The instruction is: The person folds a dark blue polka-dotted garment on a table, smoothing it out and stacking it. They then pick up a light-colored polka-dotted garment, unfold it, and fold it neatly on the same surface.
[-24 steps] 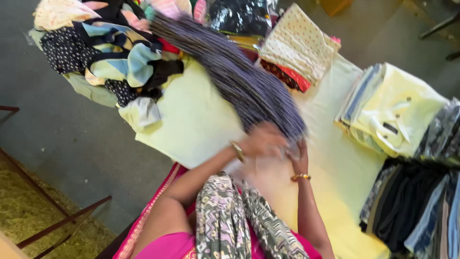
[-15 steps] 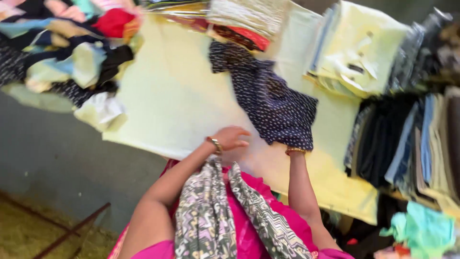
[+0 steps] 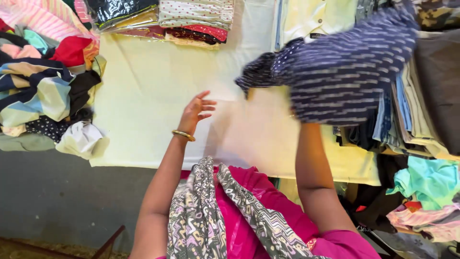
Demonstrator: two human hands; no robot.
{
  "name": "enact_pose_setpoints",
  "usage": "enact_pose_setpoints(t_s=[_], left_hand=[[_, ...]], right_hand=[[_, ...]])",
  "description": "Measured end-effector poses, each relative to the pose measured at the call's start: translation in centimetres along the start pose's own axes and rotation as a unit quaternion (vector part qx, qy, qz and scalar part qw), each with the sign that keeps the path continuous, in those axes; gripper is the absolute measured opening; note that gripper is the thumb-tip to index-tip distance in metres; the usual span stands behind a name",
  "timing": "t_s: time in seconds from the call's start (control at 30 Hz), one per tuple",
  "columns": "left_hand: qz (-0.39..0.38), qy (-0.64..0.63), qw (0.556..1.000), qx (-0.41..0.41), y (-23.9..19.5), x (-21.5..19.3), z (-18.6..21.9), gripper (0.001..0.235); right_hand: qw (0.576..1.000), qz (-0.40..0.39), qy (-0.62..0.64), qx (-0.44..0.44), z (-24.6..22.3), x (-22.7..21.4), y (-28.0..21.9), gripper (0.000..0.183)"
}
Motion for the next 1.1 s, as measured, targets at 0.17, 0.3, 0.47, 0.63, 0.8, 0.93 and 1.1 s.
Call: enact_pose_setpoints(t_s=[0.17,0.3,0.47,0.63,0.8,0.93,1.1], left_hand=[[0.037,-0.291,0.956,0.026,0.0,-4.8,-4.1,0.070],[0.240,-0.381,0.892,-0.028,-2.5,-11.6,-10.0,0.081],[0.349,-0.226,0.902,-0.114,-5.2,-13.8,-12.7,0.076],[0.343,-0.020,0.939,-0.021,0.9,-16.6,-12.2,0.054],[0.206,-0.225,0.935,0.183,-1.6,-12.8,4.3,0.035],[0.155,-0.072,0.982,0.079,-5.0,-21.0,-1.3,0.047],[0.200,0.427,0.875,-0.109,-6.6,-25.3,-8.0,0.028]], right_hand=[[0.997,-0.008,0.020,-0.074,-6.3,0.7,5.3,0.049],[0.991,-0.046,0.123,-0.013,-5.2,5.2,3.5,0.044],[0.987,0.055,-0.078,0.129,7.8,2.4,-0.7,0.061],[0.936,-0.002,-0.262,0.235,18.7,2.8,-5.0,0.073],[0.910,0.155,-0.239,0.300,19.0,-2.2,-7.6,0.036],[0.907,0.205,-0.220,0.295,15.1,-3.9,-9.9,0.033],[0.962,0.037,-0.088,0.254,14.4,0.2,-8.3,0.045]])
Point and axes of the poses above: each hand's wrist, its own y-axis towards the middle knuckle, its own x-axis out of the palm, z = x × y, the point moved 8 cm from there along y, towards the middle knuckle, and after that the axes turned 1 degree about y, right-handed, at the moved point
